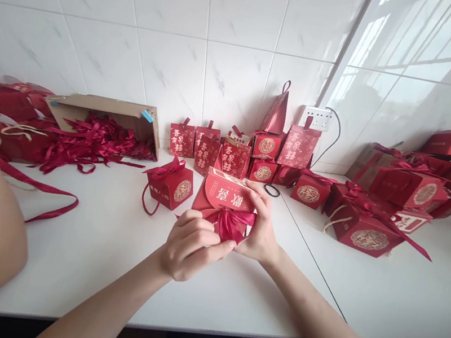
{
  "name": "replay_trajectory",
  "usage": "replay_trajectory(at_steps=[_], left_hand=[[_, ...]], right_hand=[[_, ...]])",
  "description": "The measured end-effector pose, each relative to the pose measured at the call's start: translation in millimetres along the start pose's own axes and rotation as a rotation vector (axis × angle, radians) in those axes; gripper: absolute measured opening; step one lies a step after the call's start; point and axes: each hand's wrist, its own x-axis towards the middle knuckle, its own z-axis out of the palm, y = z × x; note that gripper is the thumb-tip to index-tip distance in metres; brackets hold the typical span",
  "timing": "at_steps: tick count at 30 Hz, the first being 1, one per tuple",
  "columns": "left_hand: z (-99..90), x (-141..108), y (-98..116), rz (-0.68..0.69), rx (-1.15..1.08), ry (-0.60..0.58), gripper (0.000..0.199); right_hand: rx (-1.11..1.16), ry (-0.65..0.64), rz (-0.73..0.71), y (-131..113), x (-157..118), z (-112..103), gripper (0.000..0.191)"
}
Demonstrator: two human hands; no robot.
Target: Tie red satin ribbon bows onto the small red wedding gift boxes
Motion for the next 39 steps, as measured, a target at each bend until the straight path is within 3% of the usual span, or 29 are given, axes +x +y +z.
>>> replay_trajectory(at_steps=[8, 39], left_hand=[[-2.3, 3, 3, 0.003, 0.012, 0.007, 0.016], [9.2, -2, -1, -0.04, 0.04, 0.048, 0.011]], right_hand=[[0.022, 0.036, -0.039, -3, 2, -1, 0.085], [0.09, 0.009, -0.042, 4, -1, 4, 0.089]])
